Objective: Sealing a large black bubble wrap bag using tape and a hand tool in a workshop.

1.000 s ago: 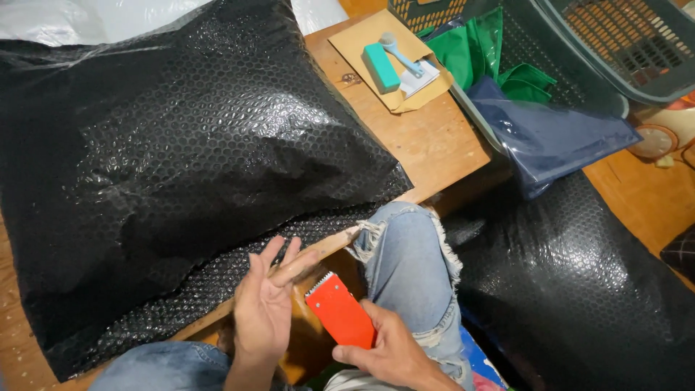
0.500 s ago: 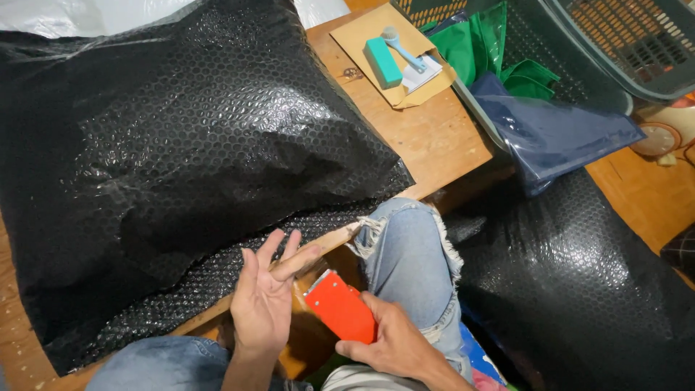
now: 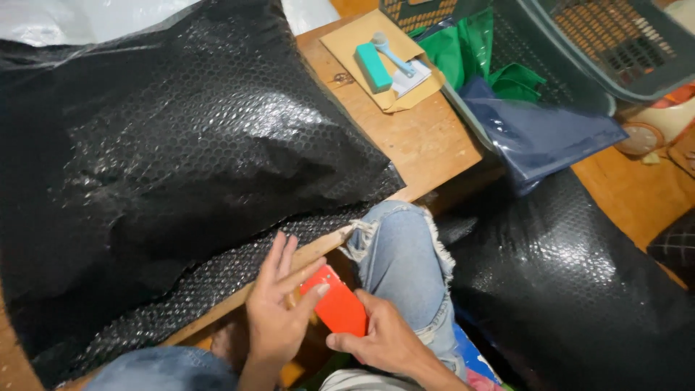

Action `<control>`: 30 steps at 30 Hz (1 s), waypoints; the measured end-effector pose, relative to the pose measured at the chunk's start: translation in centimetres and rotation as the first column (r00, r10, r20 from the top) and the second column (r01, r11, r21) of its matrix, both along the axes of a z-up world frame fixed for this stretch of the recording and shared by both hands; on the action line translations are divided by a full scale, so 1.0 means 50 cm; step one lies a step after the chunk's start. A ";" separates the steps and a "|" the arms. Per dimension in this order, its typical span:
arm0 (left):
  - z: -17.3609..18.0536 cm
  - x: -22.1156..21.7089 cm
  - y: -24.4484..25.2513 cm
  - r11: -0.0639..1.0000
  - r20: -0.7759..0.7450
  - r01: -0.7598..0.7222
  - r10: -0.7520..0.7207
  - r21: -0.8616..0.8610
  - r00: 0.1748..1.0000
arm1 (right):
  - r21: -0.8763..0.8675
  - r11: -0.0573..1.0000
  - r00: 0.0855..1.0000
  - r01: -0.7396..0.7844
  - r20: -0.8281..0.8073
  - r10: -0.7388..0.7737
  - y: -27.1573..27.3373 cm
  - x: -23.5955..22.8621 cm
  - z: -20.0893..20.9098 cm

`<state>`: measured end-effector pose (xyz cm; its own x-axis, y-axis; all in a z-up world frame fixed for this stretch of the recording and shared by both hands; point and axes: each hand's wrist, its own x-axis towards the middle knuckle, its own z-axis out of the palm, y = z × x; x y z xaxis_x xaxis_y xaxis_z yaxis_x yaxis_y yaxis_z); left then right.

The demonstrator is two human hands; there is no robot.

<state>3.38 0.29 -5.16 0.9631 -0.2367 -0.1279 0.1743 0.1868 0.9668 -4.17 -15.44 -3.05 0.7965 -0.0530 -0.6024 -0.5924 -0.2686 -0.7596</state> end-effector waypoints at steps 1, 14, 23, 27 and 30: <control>-0.011 -0.006 -0.008 0.996 0.144 -0.027 0.015 0.080 0.989 | -0.029 0.999 0.999 0.018 0.031 -0.017 -0.001 0.001 -0.008; -0.007 -0.045 0.001 0.817 0.442 -0.088 -0.215 0.570 0.871 | 0.333 0.826 0.790 0.455 0.278 -0.547 -0.081 0.017 0.030; 0.020 0.002 -0.003 0.898 0.209 0.138 -0.054 -0.418 0.977 | -0.714 0.473 0.729 0.516 0.656 0.195 -0.440 0.345 -0.141; -0.014 0.016 -0.010 0.387 0.042 0.175 -0.327 -0.905 0.944 | -0.863 0.284 0.815 0.418 0.494 0.303 -0.465 0.421 -0.212; -0.025 0.017 -0.007 0.059 0.069 0.104 -0.427 -0.993 0.902 | -0.864 0.285 0.806 0.414 0.494 0.327 -0.468 0.441 -0.236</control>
